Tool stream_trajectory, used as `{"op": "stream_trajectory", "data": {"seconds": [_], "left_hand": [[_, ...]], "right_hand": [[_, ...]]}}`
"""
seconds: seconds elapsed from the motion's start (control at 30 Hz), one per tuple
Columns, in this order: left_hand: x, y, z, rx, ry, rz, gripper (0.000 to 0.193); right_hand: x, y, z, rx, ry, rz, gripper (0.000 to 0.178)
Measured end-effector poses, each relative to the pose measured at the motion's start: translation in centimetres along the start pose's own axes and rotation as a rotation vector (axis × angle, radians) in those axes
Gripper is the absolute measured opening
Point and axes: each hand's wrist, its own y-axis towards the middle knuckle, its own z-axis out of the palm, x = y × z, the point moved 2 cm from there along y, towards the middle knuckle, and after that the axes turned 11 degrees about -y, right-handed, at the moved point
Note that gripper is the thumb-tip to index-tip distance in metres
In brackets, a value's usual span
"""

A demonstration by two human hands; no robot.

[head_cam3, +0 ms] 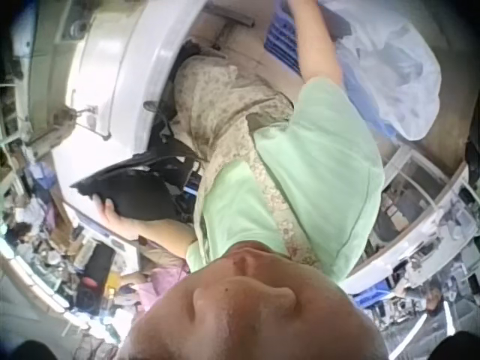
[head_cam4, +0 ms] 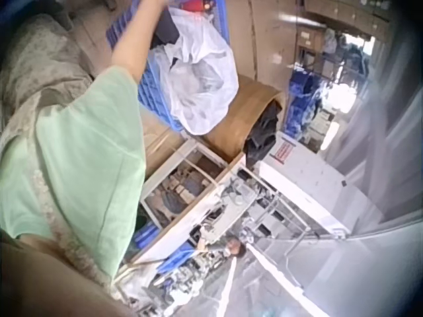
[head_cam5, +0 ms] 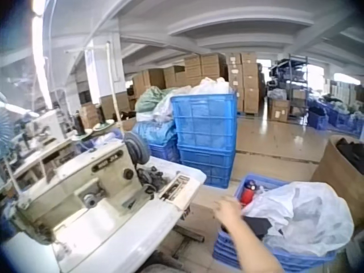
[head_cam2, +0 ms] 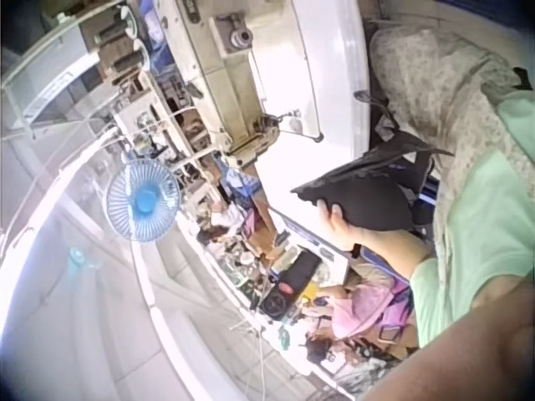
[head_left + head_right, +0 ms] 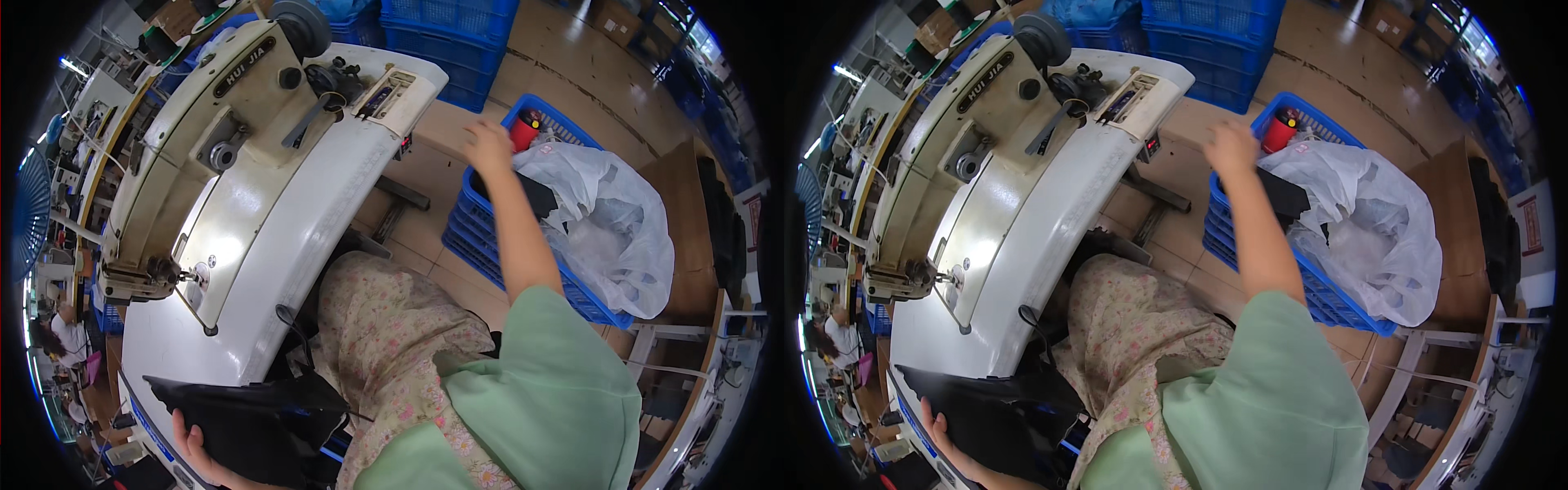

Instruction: The person stitches shoe pieces together using a sewing machine, trims the thread with thread snips, places the piece into a basket, and sews new shoe parts together with the sewing machine.

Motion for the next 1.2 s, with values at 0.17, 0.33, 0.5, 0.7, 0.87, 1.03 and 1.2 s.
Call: {"op": "stream_trajectory", "data": {"seconds": [0.17, 0.33, 0.5, 0.7, 0.87, 1.03, 1.2], "left_hand": [[1.5, 1.3, 1.5, 0.087, 0.077, 0.052, 0.050], [2.1, 1.5, 2.0, 0.206, -0.031, -0.096, 0.053], [2.5, 1.5, 2.1, 0.244, -0.169, -0.233, 0.058], [1.7, 0.2, 5.6, 0.073, -0.367, -0.296, 0.052], [2.0, -0.5, 6.5, -0.015, -0.576, -0.356, 0.051], [3.2, -1.2, 4.2, -0.084, -0.723, -0.392, 0.050], [3.7, -2.4, 1.3, -0.160, -0.820, -0.367, 0.051]], "right_hand": [[-10.5, -3.9, -1.5, 0.644, -0.074, 0.161, 0.079], [-10.5, -4.4, -0.8, 0.427, 0.053, -0.068, 0.072], [-10.3, -4.4, -1.1, 0.306, 0.062, 0.040, 0.051], [0.7, -6.0, -9.7, 0.712, 0.928, 0.043, 0.024], [13.0, -12.9, -10.1, 1.298, 1.590, -0.905, 0.012], [16.5, -18.2, -8.2, 1.665, 1.792, -0.620, 0.022], [16.3, -20.3, -6.4, 1.711, 1.808, -0.426, 0.021]]}}
